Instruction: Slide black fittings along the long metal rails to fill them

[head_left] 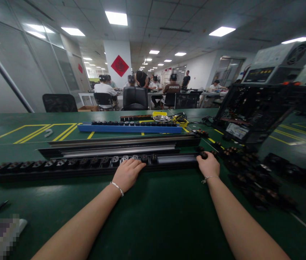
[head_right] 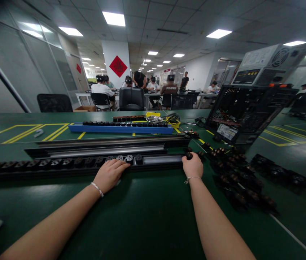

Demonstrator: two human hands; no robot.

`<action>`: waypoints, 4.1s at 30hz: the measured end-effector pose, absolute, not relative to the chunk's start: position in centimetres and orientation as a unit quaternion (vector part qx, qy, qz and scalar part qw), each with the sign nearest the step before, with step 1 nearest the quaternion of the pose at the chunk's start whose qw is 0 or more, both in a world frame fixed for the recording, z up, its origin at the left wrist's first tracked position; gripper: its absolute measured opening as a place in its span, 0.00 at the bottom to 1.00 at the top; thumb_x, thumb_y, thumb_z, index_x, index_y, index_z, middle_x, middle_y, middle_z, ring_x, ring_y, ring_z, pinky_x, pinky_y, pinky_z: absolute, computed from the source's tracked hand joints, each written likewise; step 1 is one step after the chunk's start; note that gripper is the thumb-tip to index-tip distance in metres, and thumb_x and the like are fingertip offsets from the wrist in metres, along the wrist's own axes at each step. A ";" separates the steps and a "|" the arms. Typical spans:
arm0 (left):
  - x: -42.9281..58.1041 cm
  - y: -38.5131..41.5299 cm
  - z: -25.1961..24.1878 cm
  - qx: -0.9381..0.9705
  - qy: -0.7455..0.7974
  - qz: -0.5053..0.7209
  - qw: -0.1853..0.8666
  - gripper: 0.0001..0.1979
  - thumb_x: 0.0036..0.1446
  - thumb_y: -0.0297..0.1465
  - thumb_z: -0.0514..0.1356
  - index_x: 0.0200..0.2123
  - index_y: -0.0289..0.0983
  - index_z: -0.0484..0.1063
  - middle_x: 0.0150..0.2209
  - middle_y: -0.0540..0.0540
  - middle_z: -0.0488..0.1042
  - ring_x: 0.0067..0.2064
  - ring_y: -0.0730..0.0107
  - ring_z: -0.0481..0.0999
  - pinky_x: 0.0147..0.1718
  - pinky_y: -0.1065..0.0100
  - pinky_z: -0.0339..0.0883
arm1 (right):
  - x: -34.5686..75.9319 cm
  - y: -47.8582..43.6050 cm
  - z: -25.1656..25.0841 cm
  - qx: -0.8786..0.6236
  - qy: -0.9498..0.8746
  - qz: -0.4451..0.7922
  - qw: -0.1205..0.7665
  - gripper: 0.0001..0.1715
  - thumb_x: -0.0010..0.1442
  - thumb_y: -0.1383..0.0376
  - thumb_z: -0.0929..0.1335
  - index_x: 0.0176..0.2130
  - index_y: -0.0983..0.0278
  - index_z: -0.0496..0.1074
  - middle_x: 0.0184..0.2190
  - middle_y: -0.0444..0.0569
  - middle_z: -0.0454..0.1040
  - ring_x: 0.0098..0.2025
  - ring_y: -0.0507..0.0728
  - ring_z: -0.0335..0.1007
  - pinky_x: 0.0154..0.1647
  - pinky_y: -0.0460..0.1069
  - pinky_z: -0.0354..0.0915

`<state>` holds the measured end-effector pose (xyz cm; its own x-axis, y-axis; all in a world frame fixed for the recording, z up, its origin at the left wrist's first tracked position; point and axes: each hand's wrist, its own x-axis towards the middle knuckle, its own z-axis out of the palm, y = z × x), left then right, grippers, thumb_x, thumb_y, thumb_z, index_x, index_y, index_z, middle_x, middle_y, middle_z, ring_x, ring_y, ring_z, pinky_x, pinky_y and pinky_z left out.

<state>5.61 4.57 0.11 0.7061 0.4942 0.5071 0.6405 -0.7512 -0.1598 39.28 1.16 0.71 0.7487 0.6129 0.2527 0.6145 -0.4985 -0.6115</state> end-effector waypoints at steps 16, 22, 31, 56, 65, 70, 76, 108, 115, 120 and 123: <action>5.6 4.7 -0.1 -0.909 -0.309 -0.228 0.161 0.17 0.56 0.24 0.53 0.48 0.39 0.69 0.43 0.43 0.74 0.42 0.63 0.70 0.37 0.62 0.63 | 40.0 1.4 0.4 -0.872 -0.307 0.006 0.383 0.25 0.48 0.56 0.65 0.44 0.65 0.67 0.38 0.56 0.73 0.37 0.60 0.69 0.39 0.52 0.63; 5.6 4.8 -0.1 -0.910 -0.309 -0.225 0.160 0.18 0.56 0.23 0.52 0.49 0.39 0.69 0.43 0.42 0.73 0.42 0.63 0.69 0.38 0.62 0.63 | 40.5 1.3 0.2 -0.870 -0.303 -0.004 0.390 0.24 0.48 0.56 0.65 0.44 0.65 0.67 0.37 0.55 0.73 0.38 0.60 0.69 0.39 0.52 0.63; 5.5 4.6 -0.1 -0.908 -0.314 -0.226 0.159 0.18 0.56 0.23 0.52 0.49 0.39 0.69 0.44 0.43 0.73 0.43 0.63 0.69 0.38 0.62 0.63 | 41.9 0.8 0.3 -0.887 -0.265 0.012 0.377 0.28 0.47 0.56 0.66 0.47 0.66 0.67 0.40 0.58 0.72 0.41 0.63 0.69 0.42 0.54 0.64; 5.4 4.7 -0.3 -0.906 -0.311 -0.230 0.170 0.18 0.56 0.22 0.53 0.49 0.39 0.69 0.44 0.44 0.74 0.43 0.63 0.69 0.39 0.62 0.64 | 50.5 0.7 -1.7 -0.891 -0.379 -0.038 0.246 0.29 0.52 0.55 0.63 0.50 0.68 0.68 0.41 0.60 0.73 0.42 0.64 0.68 0.40 0.55 0.63; 5.4 4.8 -0.5 -0.907 -0.306 -0.240 0.164 0.18 0.55 0.21 0.53 0.48 0.38 0.69 0.44 0.44 0.74 0.43 0.63 0.70 0.40 0.62 0.65 | 49.7 0.3 -1.6 -0.857 -0.408 -0.136 0.284 0.27 0.52 0.59 0.62 0.47 0.72 0.69 0.42 0.63 0.71 0.44 0.65 0.65 0.45 0.57 0.61; 5.4 4.9 -0.5 -0.907 -0.297 -0.250 0.161 0.17 0.54 0.21 0.53 0.47 0.36 0.70 0.44 0.43 0.74 0.43 0.63 0.70 0.41 0.62 0.66 | 45.6 -0.3 -0.3 -0.771 -0.473 -0.221 0.364 0.21 0.53 0.62 0.60 0.44 0.69 0.70 0.41 0.59 0.71 0.44 0.63 0.64 0.49 0.57 0.59; 5.4 4.9 -0.5 -0.909 -0.290 -0.255 0.154 0.17 0.55 0.21 0.52 0.47 0.35 0.70 0.44 0.42 0.73 0.42 0.65 0.69 0.41 0.63 0.67 | 36.0 0.7 0.4 -0.644 -0.656 -0.147 0.366 0.16 0.55 0.63 0.61 0.41 0.66 0.70 0.43 0.54 0.72 0.47 0.59 0.63 0.51 0.54 0.58; 5.6 4.7 -0.2 -0.910 -0.307 -0.240 0.142 0.15 0.56 0.23 0.53 0.46 0.37 0.70 0.43 0.44 0.74 0.42 0.64 0.71 0.40 0.62 0.66 | 24.6 3.1 -0.5 -0.678 -0.625 -0.046 0.384 0.14 0.52 0.56 0.65 0.35 0.62 0.71 0.42 0.50 0.74 0.47 0.60 0.65 0.56 0.58 0.47; 5.7 4.6 -0.2 -0.901 -0.308 -0.267 0.147 0.12 0.57 0.25 0.53 0.43 0.37 0.71 0.40 0.44 0.75 0.41 0.65 0.71 0.40 0.62 0.66 | 24.6 3.0 -0.5 -0.675 -0.625 -0.054 0.389 0.13 0.53 0.57 0.64 0.35 0.63 0.71 0.42 0.52 0.74 0.47 0.60 0.65 0.56 0.58 0.49; 5.8 4.6 -0.1 -0.901 -0.306 -0.270 0.146 0.12 0.57 0.25 0.53 0.43 0.37 0.72 0.39 0.43 0.75 0.40 0.66 0.72 0.40 0.62 0.67 | 24.6 3.1 -0.6 -0.677 -0.622 -0.056 0.390 0.13 0.53 0.57 0.64 0.35 0.63 0.71 0.42 0.52 0.74 0.46 0.60 0.65 0.56 0.58 0.49; 5.8 4.6 0.0 -0.902 -0.302 -0.271 0.145 0.12 0.57 0.25 0.53 0.43 0.36 0.72 0.39 0.43 0.75 0.40 0.66 0.72 0.41 0.62 0.67 | 24.8 3.1 -0.7 -0.677 -0.616 -0.063 0.397 0.13 0.53 0.58 0.64 0.35 0.63 0.71 0.42 0.52 0.74 0.46 0.60 0.65 0.56 0.58 0.49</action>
